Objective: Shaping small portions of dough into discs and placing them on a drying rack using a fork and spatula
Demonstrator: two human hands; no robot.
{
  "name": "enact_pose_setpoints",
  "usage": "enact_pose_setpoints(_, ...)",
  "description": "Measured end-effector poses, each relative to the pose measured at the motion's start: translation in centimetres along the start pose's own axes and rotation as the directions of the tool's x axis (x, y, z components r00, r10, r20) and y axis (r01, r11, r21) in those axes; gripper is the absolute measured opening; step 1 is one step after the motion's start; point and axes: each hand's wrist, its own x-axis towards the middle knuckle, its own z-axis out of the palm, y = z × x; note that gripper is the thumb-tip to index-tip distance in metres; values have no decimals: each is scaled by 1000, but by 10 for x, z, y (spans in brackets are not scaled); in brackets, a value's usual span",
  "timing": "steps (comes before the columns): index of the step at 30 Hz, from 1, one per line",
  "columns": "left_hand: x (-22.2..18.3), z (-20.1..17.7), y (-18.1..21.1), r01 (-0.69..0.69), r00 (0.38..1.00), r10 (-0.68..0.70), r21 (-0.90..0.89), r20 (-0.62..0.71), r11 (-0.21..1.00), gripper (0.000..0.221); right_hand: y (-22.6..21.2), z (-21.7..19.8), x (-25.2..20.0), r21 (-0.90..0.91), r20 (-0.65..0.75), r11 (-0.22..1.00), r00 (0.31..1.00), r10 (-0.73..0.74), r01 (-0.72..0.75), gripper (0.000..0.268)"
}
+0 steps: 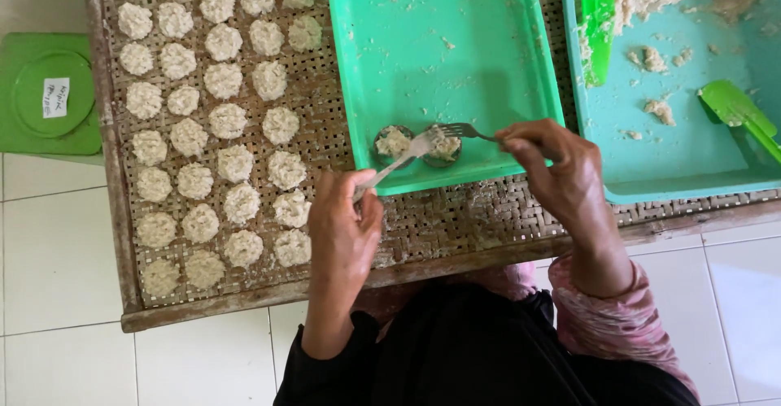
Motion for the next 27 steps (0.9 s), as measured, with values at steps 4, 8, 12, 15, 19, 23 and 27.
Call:
enact_pose_setpoints(4, 3, 3, 16, 14, 999, -15, 28, 38, 1000, 25, -27, 3, 6, -50, 76, 997, 996, -48, 52, 15)
enact_pose_setpoints(8, 2, 6, 15, -11, 1000, 10, 82, 15, 997, 22, -11, -6, -6, -36, 52, 999, 998, 25, -23, 14)
enact_pose_setpoints(12, 4, 11, 16, -1, 1000, -1, 103, 20, 995, 20, -15, -9, -8, -93, 19, 996, 1000, -6, 7, 7)
enact_pose_setpoints(15, 3, 4, 24, 5, 999, -7, 70, 31, 998, 21, -47, -3, 7, -52, 75, 998, 997, -37, 41, 14)
enact_pose_setpoints(19, -2, 4, 6, 21, 1000, -22, 21, 16, 1000, 22, -22, -2, 0, -113, 73, 990, 995, -73, 81, 8)
enact_pose_setpoints(23, -4, -17, 17, 52, 998, -50, 40, -44, 998, 24, -32, -6, 2, -137, 58, 987, 995, -78, 85, 8)
enact_pose_setpoints(27, -7, -28, 26, 48, 996, -43, 67, -77, 997, 26, -19, 2, 3, -97, 78, 987, 990, -117, 124, 9)
